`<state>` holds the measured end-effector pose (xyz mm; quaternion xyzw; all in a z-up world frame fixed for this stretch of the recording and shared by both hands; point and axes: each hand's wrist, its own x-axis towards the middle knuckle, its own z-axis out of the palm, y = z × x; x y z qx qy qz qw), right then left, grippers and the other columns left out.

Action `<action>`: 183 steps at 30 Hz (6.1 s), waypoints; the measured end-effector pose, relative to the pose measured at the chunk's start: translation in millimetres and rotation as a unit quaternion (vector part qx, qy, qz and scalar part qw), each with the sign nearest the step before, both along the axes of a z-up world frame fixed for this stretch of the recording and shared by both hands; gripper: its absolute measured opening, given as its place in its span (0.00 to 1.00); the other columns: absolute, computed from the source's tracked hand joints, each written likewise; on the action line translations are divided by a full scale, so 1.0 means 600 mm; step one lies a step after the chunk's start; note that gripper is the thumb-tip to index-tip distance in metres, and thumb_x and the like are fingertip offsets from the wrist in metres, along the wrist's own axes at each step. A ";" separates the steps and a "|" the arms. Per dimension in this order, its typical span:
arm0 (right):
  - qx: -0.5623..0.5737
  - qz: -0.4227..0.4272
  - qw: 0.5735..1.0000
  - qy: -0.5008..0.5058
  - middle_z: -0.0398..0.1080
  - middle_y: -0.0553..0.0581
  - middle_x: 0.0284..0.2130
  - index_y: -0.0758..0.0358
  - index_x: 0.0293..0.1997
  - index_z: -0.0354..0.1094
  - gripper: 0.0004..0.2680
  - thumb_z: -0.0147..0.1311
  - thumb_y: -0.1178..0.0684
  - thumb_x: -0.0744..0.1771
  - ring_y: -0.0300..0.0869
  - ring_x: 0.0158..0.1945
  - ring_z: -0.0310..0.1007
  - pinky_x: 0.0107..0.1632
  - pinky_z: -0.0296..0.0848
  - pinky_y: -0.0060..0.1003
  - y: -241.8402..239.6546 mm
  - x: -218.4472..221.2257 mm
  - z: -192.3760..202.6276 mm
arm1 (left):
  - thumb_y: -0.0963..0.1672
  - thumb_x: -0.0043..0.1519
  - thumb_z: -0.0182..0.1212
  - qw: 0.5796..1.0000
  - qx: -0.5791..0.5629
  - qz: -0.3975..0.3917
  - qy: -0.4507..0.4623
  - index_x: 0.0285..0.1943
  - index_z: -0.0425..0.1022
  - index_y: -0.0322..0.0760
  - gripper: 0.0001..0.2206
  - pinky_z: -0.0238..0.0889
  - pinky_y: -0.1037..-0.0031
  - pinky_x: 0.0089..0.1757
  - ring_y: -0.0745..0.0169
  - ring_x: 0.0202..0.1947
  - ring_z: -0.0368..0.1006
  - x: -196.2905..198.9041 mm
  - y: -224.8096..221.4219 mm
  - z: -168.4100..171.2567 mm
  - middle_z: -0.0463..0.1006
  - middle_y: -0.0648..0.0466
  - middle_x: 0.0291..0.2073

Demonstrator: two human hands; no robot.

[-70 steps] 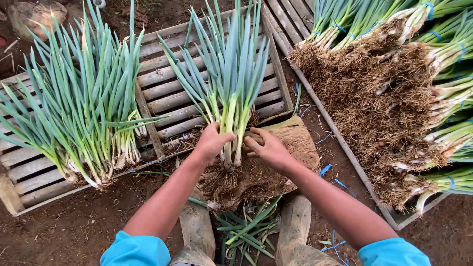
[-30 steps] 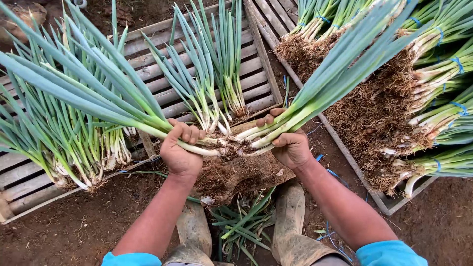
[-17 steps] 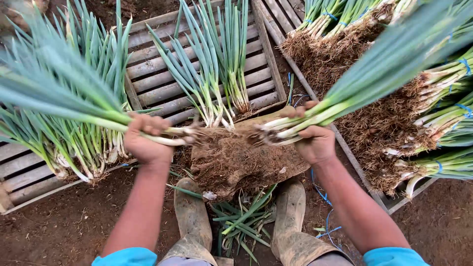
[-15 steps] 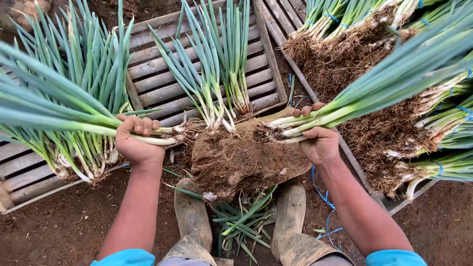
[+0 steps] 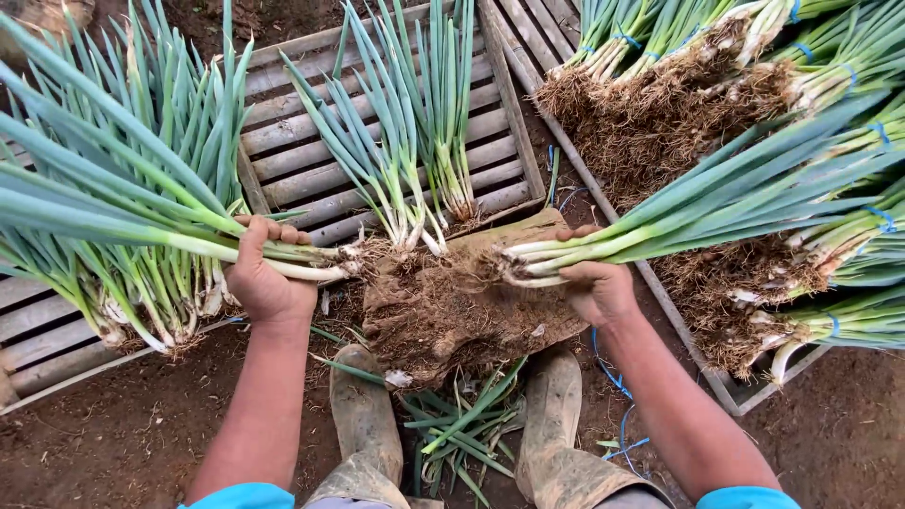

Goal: Cleaning and preparing green onions by removing dirt and outer layers from the stalks

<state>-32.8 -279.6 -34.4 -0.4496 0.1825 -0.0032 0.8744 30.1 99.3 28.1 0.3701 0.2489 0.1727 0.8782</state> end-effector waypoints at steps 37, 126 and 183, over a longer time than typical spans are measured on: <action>-0.907 0.332 0.209 -0.155 0.60 0.51 0.69 0.37 0.70 0.56 0.31 0.65 0.42 0.59 0.50 0.75 0.50 0.73 0.31 0.75 -0.043 0.029 0.090 | 0.37 0.64 0.63 0.981 0.168 -0.083 -0.042 0.48 0.71 0.38 0.08 0.70 0.68 0.33 0.66 0.19 0.66 -0.006 -0.006 -0.057 0.68 0.53 0.22; -0.806 0.310 0.309 -0.398 0.70 0.53 0.49 0.45 0.62 0.67 0.15 0.52 0.52 0.67 0.44 0.56 0.70 0.74 0.37 0.74 0.130 0.050 0.001 | 0.43 0.67 0.59 0.907 0.138 -0.393 0.053 0.52 0.74 0.32 0.09 0.80 0.64 0.42 0.56 0.32 0.83 -0.027 0.042 -0.016 0.80 0.44 0.34; -0.192 0.233 0.953 -0.004 0.72 0.67 0.45 0.63 0.61 0.55 0.20 0.60 0.64 0.65 0.53 0.45 0.76 0.52 0.78 0.50 0.091 0.040 0.099 | 0.36 0.51 0.77 0.903 0.129 -0.405 0.072 0.51 0.75 0.38 0.21 0.72 0.58 0.49 0.54 0.40 0.77 -0.041 -0.190 -0.028 0.81 0.50 0.37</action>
